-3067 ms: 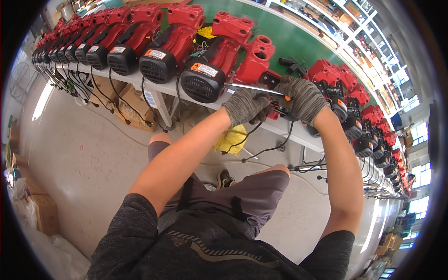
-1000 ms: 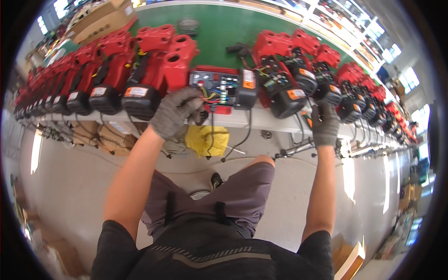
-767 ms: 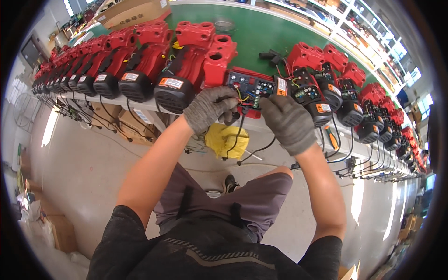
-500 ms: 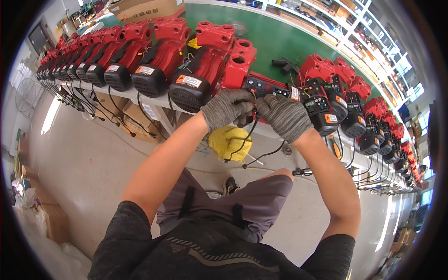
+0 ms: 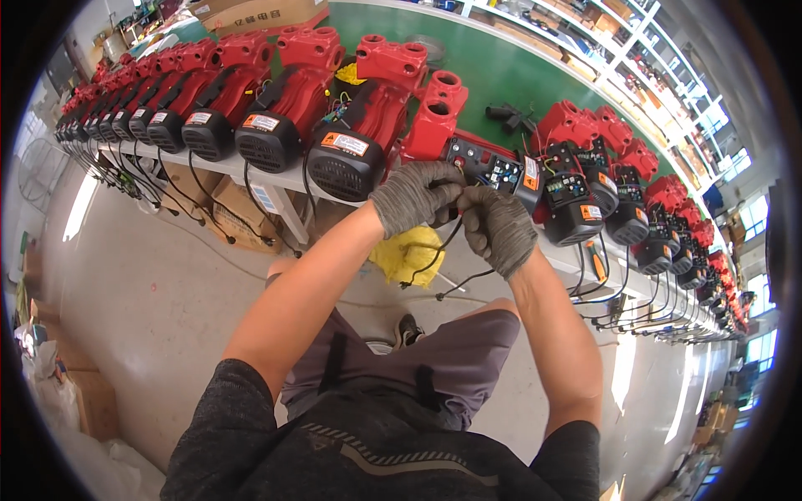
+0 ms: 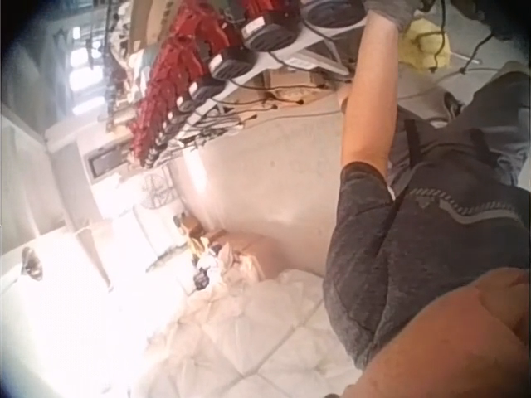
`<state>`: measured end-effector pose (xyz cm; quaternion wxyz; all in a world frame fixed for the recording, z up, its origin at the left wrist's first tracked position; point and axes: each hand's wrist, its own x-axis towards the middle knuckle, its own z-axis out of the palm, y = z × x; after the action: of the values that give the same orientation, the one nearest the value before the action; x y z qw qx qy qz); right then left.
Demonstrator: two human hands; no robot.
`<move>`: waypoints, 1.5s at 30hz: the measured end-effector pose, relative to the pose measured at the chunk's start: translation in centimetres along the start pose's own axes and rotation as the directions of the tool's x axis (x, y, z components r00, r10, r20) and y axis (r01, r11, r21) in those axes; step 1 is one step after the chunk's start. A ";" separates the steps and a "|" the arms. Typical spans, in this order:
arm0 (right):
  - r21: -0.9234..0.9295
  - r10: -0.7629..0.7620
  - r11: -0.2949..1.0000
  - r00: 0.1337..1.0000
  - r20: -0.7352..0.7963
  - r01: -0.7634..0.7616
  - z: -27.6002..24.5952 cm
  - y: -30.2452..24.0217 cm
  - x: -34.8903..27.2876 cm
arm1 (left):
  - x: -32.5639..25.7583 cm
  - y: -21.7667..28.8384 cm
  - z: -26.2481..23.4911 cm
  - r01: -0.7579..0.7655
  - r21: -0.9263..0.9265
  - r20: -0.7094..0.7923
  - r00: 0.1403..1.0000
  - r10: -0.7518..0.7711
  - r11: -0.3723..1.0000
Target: The person connects wires to a terminal block inside a control panel on a red pump using a screwdriver.
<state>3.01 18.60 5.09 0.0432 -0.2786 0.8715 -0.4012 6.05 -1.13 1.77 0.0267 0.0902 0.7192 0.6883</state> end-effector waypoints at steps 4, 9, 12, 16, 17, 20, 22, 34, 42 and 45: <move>-0.087 -0.033 0.996 0.971 -0.236 0.013 0.8 0.9 -1.0 | 0.0 0.3 0.0 0.048 -0.063 0.012 0.999 -0.047 0.997; -0.721 -0.561 0.582 0.828 -0.021 0.376 -0.8 -0.3 -0.4 | 0.0 0.3 -0.3 0.071 -0.080 0.032 0.997 -0.068 0.994; -0.795 -0.507 0.373 0.822 0.258 0.479 -1.5 -1.0 0.3 | -0.2 1.1 -0.2 0.090 -0.013 0.018 0.996 -0.090 0.996; -0.361 -0.217 0.904 0.973 0.078 0.230 -0.3 0.0 0.5 | 0.3 0.8 -0.1 0.080 -0.033 0.066 0.995 -0.078 0.996; 0.205 0.135 0.968 0.988 0.069 -0.147 0.6 -0.3 0.4 | 0.1 0.8 -0.2 0.059 0.018 0.066 0.996 -0.060 0.998; 0.577 0.428 0.676 0.881 0.199 -0.459 1.5 -1.8 -0.6 | 0.0 0.4 -0.6 0.016 0.049 0.062 0.998 -0.019 0.999; 0.494 0.473 0.682 0.841 0.264 -0.539 0.1 -2.9 -0.6 | -0.1 0.2 -0.9 -0.008 0.028 0.055 0.998 0.006 1.000; -0.716 -0.564 0.313 0.728 0.389 0.624 -2.7 -0.8 1.1 | 0.6 0.5 -1.2 0.075 0.002 0.073 0.994 -0.075 0.997; 0.499 0.384 0.765 0.910 0.154 -0.407 0.2 -1.2 0.3 | 0.2 1.0 -0.3 0.022 0.162 0.061 0.998 -0.032 0.987; 0.694 0.430 0.545 0.867 0.251 -0.471 0.3 -1.2 -0.2 | 0.3 0.6 -0.5 0.010 0.112 0.059 0.998 -0.017 0.994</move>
<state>3.85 17.90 5.71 0.2751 -0.0144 0.6746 -0.6849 5.74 -1.60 2.37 0.0479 0.1073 0.7560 0.6439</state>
